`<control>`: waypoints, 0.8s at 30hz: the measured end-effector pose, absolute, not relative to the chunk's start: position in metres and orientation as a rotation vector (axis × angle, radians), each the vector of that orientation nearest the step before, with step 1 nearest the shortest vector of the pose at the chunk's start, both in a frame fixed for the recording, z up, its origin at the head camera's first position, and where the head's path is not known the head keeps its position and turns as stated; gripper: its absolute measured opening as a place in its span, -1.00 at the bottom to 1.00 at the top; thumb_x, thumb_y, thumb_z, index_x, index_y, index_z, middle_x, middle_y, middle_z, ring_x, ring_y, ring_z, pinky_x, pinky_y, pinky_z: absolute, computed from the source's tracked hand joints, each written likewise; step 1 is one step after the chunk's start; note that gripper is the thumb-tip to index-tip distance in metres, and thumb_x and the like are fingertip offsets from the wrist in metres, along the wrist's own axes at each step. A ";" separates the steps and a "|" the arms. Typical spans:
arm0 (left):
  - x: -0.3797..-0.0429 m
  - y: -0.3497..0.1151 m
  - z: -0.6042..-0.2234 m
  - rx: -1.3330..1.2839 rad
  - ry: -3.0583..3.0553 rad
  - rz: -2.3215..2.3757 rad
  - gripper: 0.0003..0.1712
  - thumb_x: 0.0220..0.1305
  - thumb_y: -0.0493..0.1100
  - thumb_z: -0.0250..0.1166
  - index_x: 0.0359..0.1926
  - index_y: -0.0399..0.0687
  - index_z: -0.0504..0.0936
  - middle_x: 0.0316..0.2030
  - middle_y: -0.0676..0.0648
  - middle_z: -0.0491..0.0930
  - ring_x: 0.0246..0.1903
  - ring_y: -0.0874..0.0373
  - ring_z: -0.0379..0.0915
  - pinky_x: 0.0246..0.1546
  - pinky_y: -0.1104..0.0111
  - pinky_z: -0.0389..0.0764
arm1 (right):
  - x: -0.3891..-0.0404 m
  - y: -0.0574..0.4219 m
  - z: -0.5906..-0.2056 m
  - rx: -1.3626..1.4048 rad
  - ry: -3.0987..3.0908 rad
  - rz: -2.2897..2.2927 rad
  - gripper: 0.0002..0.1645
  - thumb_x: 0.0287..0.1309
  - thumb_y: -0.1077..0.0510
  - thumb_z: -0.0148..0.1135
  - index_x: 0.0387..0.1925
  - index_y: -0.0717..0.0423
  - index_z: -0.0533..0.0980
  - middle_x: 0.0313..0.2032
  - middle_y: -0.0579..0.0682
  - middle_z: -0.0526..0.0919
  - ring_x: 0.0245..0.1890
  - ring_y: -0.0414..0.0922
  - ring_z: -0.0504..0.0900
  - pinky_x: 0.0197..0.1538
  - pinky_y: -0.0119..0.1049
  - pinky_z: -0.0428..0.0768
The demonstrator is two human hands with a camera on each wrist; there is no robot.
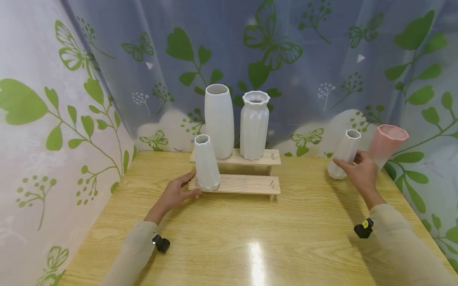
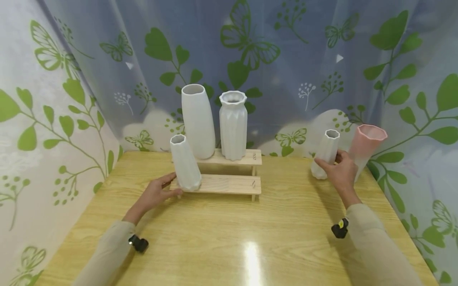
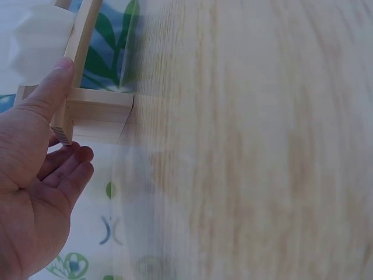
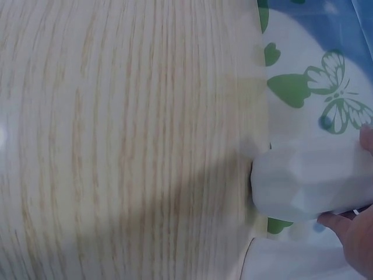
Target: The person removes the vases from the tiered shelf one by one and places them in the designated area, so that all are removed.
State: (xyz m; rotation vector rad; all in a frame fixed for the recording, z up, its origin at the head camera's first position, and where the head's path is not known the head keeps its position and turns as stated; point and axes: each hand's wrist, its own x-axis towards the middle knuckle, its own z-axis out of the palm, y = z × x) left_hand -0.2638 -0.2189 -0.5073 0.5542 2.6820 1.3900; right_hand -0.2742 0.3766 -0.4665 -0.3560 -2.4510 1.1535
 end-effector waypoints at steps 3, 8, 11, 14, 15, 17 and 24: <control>-0.263 -0.219 -0.506 0.548 2.678 1.395 -0.04 0.24 0.05 0.49 0.52 -0.23 0.29 0.49 -0.26 0.26 0.48 -0.17 0.18 0.43 0.07 0.39 | -0.275 0.378 -0.467 -0.377 -2.437 1.144 -0.14 0.09 -0.14 0.56 0.25 0.31 0.50 0.14 0.31 0.65 0.14 0.18 0.60 -0.14 -0.52 0.47; -0.264 -0.218 -0.507 0.551 2.676 1.401 -0.05 0.25 0.05 0.49 0.52 -0.22 0.29 0.49 -0.26 0.26 0.48 -0.18 0.18 0.43 0.06 0.40 | -0.277 0.381 -0.469 -0.405 -2.424 1.155 -0.17 0.08 -0.14 0.56 0.23 0.29 0.52 0.13 0.29 0.66 0.05 0.02 0.60 -0.13 -0.54 0.48; -0.264 -0.218 -0.507 0.553 2.678 1.399 -0.05 0.25 0.05 0.49 0.52 -0.22 0.29 0.49 -0.27 0.26 0.47 -0.18 0.19 0.42 0.07 0.40 | -0.277 0.383 -0.470 -0.406 -2.432 1.157 -0.15 0.08 -0.17 0.55 0.24 0.29 0.52 0.14 0.30 0.65 -0.02 -0.13 0.59 -0.12 -0.51 0.50; -0.264 -0.218 -0.507 0.548 2.681 1.396 -0.05 0.24 0.05 0.49 0.52 -0.21 0.30 0.49 -0.26 0.26 0.47 -0.17 0.19 0.42 0.08 0.41 | -0.277 0.385 -0.469 -0.405 -2.438 1.169 -0.14 0.10 -0.19 0.54 0.25 0.29 0.51 0.14 0.30 0.65 -0.09 -0.29 0.54 -0.14 -0.53 0.48; -0.263 -0.218 -0.507 0.545 2.682 1.396 -0.05 0.24 0.05 0.49 0.52 -0.21 0.30 0.49 -0.26 0.26 0.47 -0.17 0.19 0.42 0.08 0.41 | -0.277 0.385 -0.469 -0.407 -2.439 1.175 -0.13 0.10 -0.20 0.53 0.25 0.29 0.51 0.14 0.30 0.65 -0.11 -0.32 0.52 -0.15 -0.54 0.48; -0.263 -0.218 -0.506 0.551 2.681 1.395 -0.04 0.24 0.04 0.49 0.52 -0.23 0.29 0.49 -0.27 0.25 0.47 -0.19 0.18 0.42 0.06 0.41 | -0.277 0.387 -0.470 -0.411 -2.438 1.194 -0.13 0.12 -0.20 0.52 0.26 0.29 0.50 0.15 0.29 0.63 -0.11 -0.33 0.51 -0.15 -0.56 0.47; -0.262 -0.216 -0.504 0.539 2.677 1.399 -0.04 0.23 0.03 0.50 0.52 -0.24 0.29 0.49 -0.29 0.26 0.47 -0.20 0.18 0.43 0.04 0.40 | -0.276 0.390 -0.471 -0.396 -2.458 1.211 -0.10 0.16 -0.24 0.47 0.31 0.27 0.46 0.19 0.28 0.60 0.02 -0.11 0.54 -0.12 -0.51 0.49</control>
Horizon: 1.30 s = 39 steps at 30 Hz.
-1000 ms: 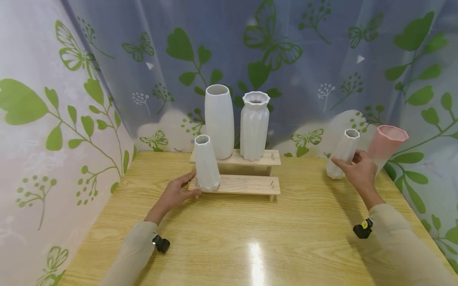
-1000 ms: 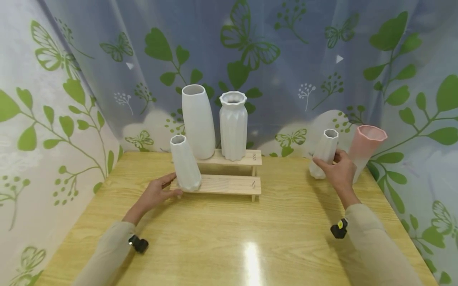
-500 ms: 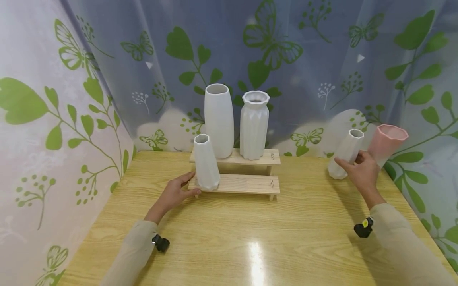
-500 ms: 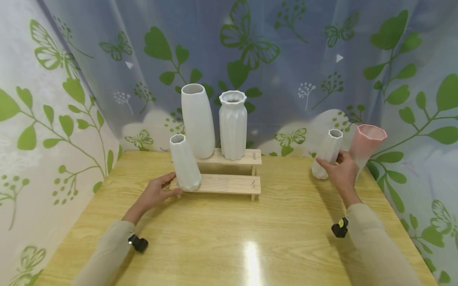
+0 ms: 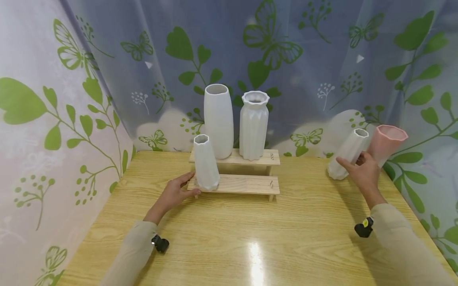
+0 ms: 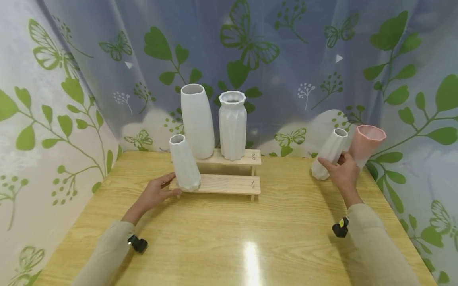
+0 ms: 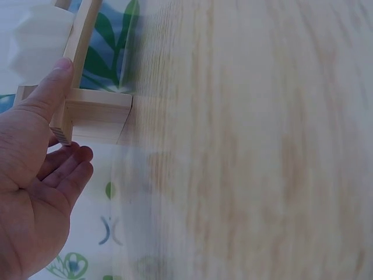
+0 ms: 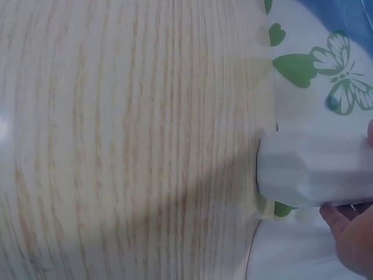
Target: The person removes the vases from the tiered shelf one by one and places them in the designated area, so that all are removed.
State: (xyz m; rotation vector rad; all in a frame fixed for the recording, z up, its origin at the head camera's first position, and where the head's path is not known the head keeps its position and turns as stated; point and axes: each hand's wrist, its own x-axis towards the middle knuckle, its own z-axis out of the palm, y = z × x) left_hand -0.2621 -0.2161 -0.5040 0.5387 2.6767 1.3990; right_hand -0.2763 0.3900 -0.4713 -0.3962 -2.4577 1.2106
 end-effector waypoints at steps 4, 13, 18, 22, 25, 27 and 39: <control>-0.263 -0.216 -0.505 0.535 2.669 1.396 -0.04 0.24 0.04 0.49 0.53 -0.20 0.29 0.49 -0.27 0.25 0.48 -0.18 0.18 0.43 0.05 0.40 | -0.272 0.390 -0.472 -0.380 -2.484 1.235 -0.09 0.19 -0.28 0.42 0.32 0.26 0.46 0.20 0.29 0.58 -0.06 -0.26 0.50 -0.19 -0.58 0.45; -0.263 -0.217 -0.506 0.543 2.691 1.387 -0.08 0.27 0.01 0.48 0.52 -0.22 0.29 0.49 -0.28 0.25 0.48 -0.18 0.18 0.43 0.07 0.40 | -0.260 0.391 -0.467 -0.411 -2.448 1.337 0.03 0.21 -0.23 0.43 0.51 0.20 0.27 0.35 0.30 0.47 0.16 -0.08 0.63 -0.18 -0.78 0.49; -0.264 -0.217 -0.505 0.546 2.686 1.382 -0.07 0.28 0.01 0.48 0.52 -0.21 0.29 0.49 -0.28 0.24 0.48 -0.19 0.17 0.44 0.05 0.39 | -0.248 0.394 -0.465 -0.432 -2.474 1.364 0.10 0.23 -0.26 0.40 0.57 0.16 0.16 0.43 0.27 0.37 0.35 0.19 0.48 -0.18 -0.79 0.51; -0.264 -0.217 -0.506 0.544 2.687 1.376 -0.07 0.28 0.01 0.48 0.52 -0.21 0.29 0.49 -0.27 0.24 0.48 -0.18 0.17 0.44 0.05 0.38 | -0.239 0.394 -0.464 -0.415 -2.472 1.357 0.04 0.23 -0.22 0.41 0.54 0.17 0.22 0.41 0.28 0.39 0.30 0.02 0.56 -0.20 -0.79 0.53; -0.264 -0.216 -0.506 0.546 2.688 1.376 -0.07 0.27 0.01 0.48 0.52 -0.22 0.29 0.49 -0.28 0.24 0.48 -0.18 0.18 0.44 0.04 0.39 | -0.233 0.392 -0.463 -0.404 -2.451 1.356 -0.01 0.22 -0.20 0.44 0.49 0.20 0.30 0.38 0.29 0.43 0.14 -0.25 0.65 -0.22 -0.78 0.54; -0.264 -0.217 -0.507 0.547 2.687 1.379 -0.07 0.27 0.02 0.49 0.52 -0.22 0.29 0.49 -0.28 0.25 0.48 -0.18 0.18 0.44 0.04 0.39 | -0.229 0.390 -0.463 -0.392 -2.432 1.365 -0.04 0.21 -0.19 0.45 0.46 0.21 0.34 0.37 0.27 0.46 0.01 -0.43 0.64 -0.22 -0.77 0.56; -0.264 -0.218 -0.508 0.551 2.682 1.378 -0.06 0.27 0.02 0.48 0.53 -0.22 0.27 0.50 -0.29 0.23 0.49 -0.19 0.15 0.44 0.05 0.38 | -0.218 0.358 -0.447 -0.174 -2.387 1.366 -0.22 0.20 -0.05 0.50 0.35 0.22 0.48 0.28 0.24 0.57 -0.05 -0.55 0.59 -0.14 -0.73 0.61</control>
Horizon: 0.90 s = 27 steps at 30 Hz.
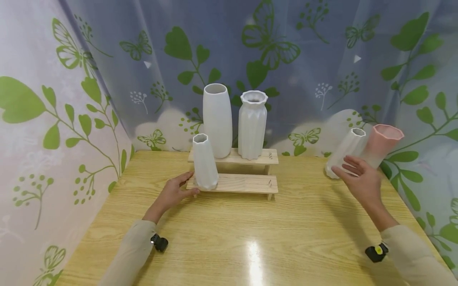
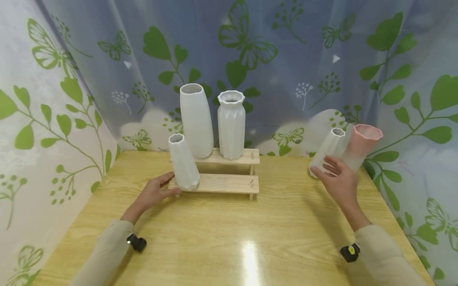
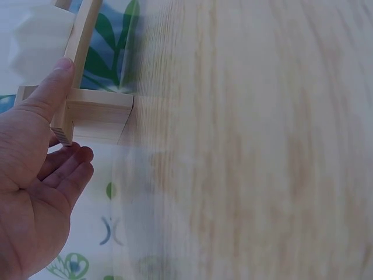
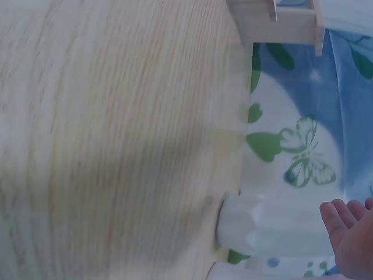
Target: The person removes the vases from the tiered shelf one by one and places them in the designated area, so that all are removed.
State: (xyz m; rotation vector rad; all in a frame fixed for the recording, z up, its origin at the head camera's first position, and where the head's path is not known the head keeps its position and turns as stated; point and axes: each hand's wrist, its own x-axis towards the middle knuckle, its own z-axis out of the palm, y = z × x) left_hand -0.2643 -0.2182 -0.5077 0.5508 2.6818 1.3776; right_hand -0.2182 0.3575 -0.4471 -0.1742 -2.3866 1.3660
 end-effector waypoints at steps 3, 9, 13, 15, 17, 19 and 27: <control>-0.264 -0.218 -0.508 0.560 2.691 1.375 -0.05 0.26 0.02 0.49 0.52 -0.22 0.28 0.49 -0.30 0.23 0.48 -0.20 0.16 0.43 0.04 0.39 | -0.220 0.350 -0.445 -0.127 -2.353 1.389 -0.25 0.18 0.04 0.52 0.32 0.25 0.50 0.22 0.08 0.65 -0.05 -0.53 0.61 -0.11 -0.72 0.61; -0.263 -0.218 -0.509 0.551 2.693 1.377 -0.05 0.25 0.03 0.49 0.52 -0.22 0.29 0.49 -0.30 0.24 0.48 -0.20 0.17 0.43 0.04 0.40 | -0.221 0.336 -0.435 -0.019 -2.293 1.433 -0.33 0.16 0.13 0.54 0.29 0.20 0.55 0.05 -0.36 0.66 -0.04 -0.50 0.64 -0.08 -0.70 0.62; -0.264 -0.218 -0.509 0.551 2.688 1.388 -0.06 0.26 0.03 0.49 0.52 -0.23 0.29 0.49 -0.29 0.24 0.48 -0.19 0.17 0.43 0.05 0.40 | -0.219 0.325 -0.426 0.030 -2.297 1.452 -0.33 0.17 0.12 0.53 0.29 0.18 0.55 0.06 -0.35 0.65 -0.02 -0.48 0.64 -0.07 -0.69 0.63; -0.265 -0.218 -0.509 0.558 2.689 1.391 -0.05 0.25 0.03 0.49 0.52 -0.24 0.29 0.49 -0.30 0.25 0.48 -0.21 0.17 0.42 0.05 0.40 | -0.219 0.319 -0.421 0.052 -2.302 1.461 -0.34 0.18 0.12 0.52 0.29 0.18 0.54 0.06 -0.35 0.65 -0.01 -0.46 0.64 -0.06 -0.68 0.63; -0.265 -0.217 -0.509 0.559 2.690 1.391 -0.05 0.25 0.03 0.50 0.52 -0.24 0.29 0.49 -0.30 0.25 0.47 -0.21 0.18 0.42 0.04 0.40 | -0.219 0.313 -0.417 0.074 -2.317 1.459 -0.34 0.19 0.11 0.52 0.30 0.17 0.54 0.06 -0.35 0.64 0.01 -0.45 0.64 -0.05 -0.68 0.63; -0.264 -0.217 -0.508 0.555 2.690 1.392 -0.05 0.24 0.02 0.50 0.52 -0.24 0.29 0.49 -0.30 0.25 0.47 -0.21 0.18 0.42 0.05 0.40 | -0.220 0.306 -0.412 0.095 -2.332 1.458 -0.34 0.20 0.09 0.51 0.29 0.15 0.54 0.07 -0.32 0.63 0.03 -0.43 0.64 -0.04 -0.67 0.63; -0.264 -0.218 -0.508 0.565 2.703 1.374 -0.06 0.25 0.02 0.50 0.51 -0.24 0.30 0.48 -0.30 0.25 0.47 -0.21 0.19 0.42 0.06 0.41 | -0.226 0.279 -0.401 0.209 -2.373 1.453 -0.33 0.21 0.06 0.50 0.33 0.09 0.53 0.25 0.12 0.61 0.07 -0.38 0.64 -0.02 -0.65 0.64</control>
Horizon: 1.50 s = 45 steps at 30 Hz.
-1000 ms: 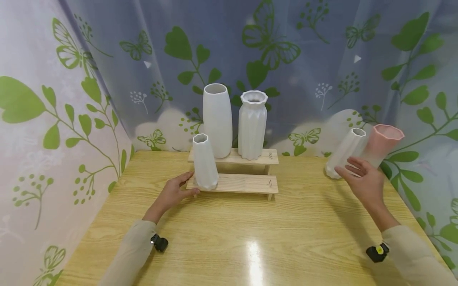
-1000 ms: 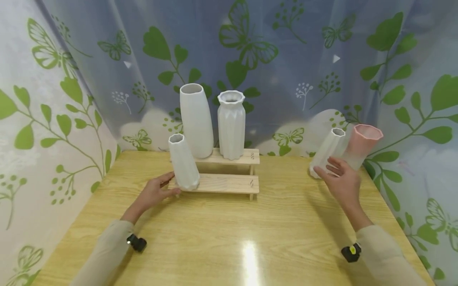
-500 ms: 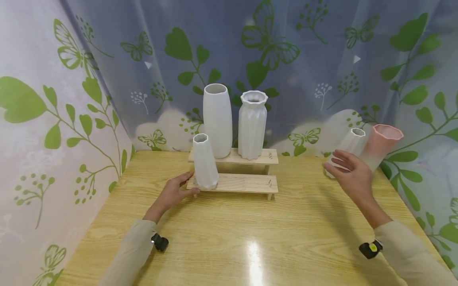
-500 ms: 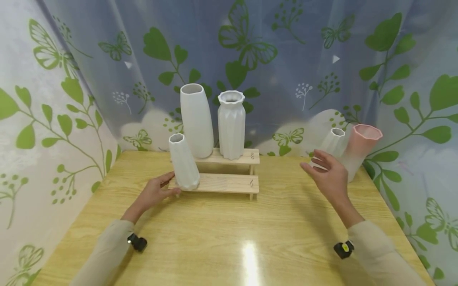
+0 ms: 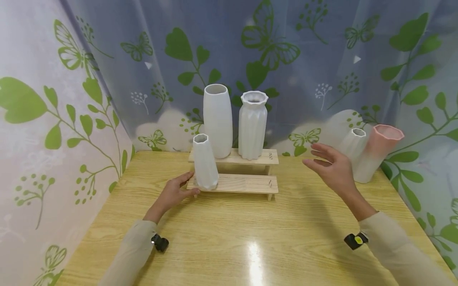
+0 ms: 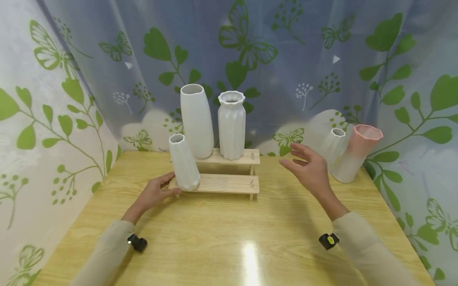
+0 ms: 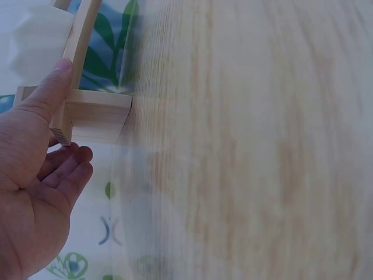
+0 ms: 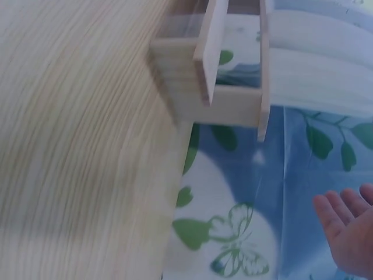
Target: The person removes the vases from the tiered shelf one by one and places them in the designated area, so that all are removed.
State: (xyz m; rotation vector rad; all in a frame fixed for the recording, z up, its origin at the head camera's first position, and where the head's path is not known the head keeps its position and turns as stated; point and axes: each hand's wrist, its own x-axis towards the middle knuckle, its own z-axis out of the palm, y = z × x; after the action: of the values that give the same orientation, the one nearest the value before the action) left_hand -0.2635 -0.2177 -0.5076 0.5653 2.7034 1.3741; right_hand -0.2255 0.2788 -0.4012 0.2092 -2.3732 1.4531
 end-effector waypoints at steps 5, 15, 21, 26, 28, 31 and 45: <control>-0.263 -0.218 -0.507 0.569 2.701 1.381 -0.07 0.26 0.00 0.49 0.51 -0.24 0.30 0.48 -0.29 0.26 0.47 -0.20 0.19 0.42 0.05 0.41 | -0.228 0.260 -0.398 0.293 -2.386 1.471 -0.30 0.23 0.06 0.49 0.36 0.11 0.50 0.27 0.18 0.58 0.12 -0.31 0.63 0.00 -0.64 0.63; -0.264 -0.218 -0.508 0.570 2.693 1.395 -0.05 0.24 0.01 0.50 0.51 -0.25 0.30 0.48 -0.29 0.26 0.47 -0.19 0.19 0.42 0.07 0.41 | -0.236 0.220 -0.396 0.431 -2.332 1.607 -0.33 0.25 0.12 0.47 0.35 0.16 0.50 0.28 0.15 0.58 0.23 0.09 0.61 0.12 -0.44 0.68; -0.264 -0.219 -0.508 0.561 2.681 1.390 -0.05 0.25 0.03 0.49 0.52 -0.23 0.29 0.49 -0.27 0.25 0.48 -0.18 0.18 0.43 0.07 0.39 | -0.238 0.188 -0.398 0.473 -2.281 1.748 -0.32 0.21 0.12 0.50 0.32 0.17 0.51 0.26 0.14 0.59 0.24 0.05 0.61 0.21 -0.11 0.67; -0.263 -0.219 -0.507 0.557 2.680 1.389 -0.05 0.26 0.04 0.48 0.52 -0.23 0.28 0.49 -0.28 0.24 0.48 -0.19 0.17 0.43 0.05 0.39 | -0.240 0.160 -0.398 0.544 -2.224 1.829 -0.32 0.17 0.19 0.52 0.31 0.20 0.52 0.24 0.15 0.60 0.22 0.06 0.61 0.24 0.03 0.64; -0.263 -0.219 -0.507 0.556 2.684 1.389 -0.05 0.25 0.05 0.48 0.52 -0.22 0.29 0.49 -0.28 0.24 0.48 -0.18 0.17 0.43 0.05 0.39 | -0.240 0.149 -0.397 0.563 -2.220 1.846 -0.32 0.16 0.20 0.53 0.30 0.19 0.53 0.24 0.12 0.61 0.22 0.05 0.62 0.24 0.00 0.65; -0.263 -0.219 -0.507 0.564 2.685 1.390 -0.05 0.25 0.06 0.48 0.52 -0.23 0.29 0.49 -0.28 0.25 0.48 -0.19 0.17 0.43 0.04 0.39 | -0.242 0.134 -0.397 0.590 -2.224 1.877 -0.32 0.16 0.21 0.53 0.31 0.19 0.52 0.25 0.14 0.61 0.23 0.08 0.61 0.25 -0.03 0.65; -0.264 -0.219 -0.508 0.593 2.723 1.358 -0.10 0.27 0.01 0.48 0.50 -0.21 0.33 0.47 -0.26 0.28 0.46 -0.17 0.23 0.39 0.06 0.44 | -0.246 0.079 -0.415 0.596 -2.294 1.957 -0.22 0.12 0.06 0.57 0.34 0.18 0.49 0.26 0.16 0.59 0.24 0.05 0.60 0.24 -0.03 0.66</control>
State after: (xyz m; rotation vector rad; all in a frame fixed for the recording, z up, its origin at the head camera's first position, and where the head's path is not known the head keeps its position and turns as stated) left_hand -0.2642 -0.2188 -0.5075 0.5931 2.7229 1.3582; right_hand -0.2464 0.0790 -0.4149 0.5957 -2.2941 1.9571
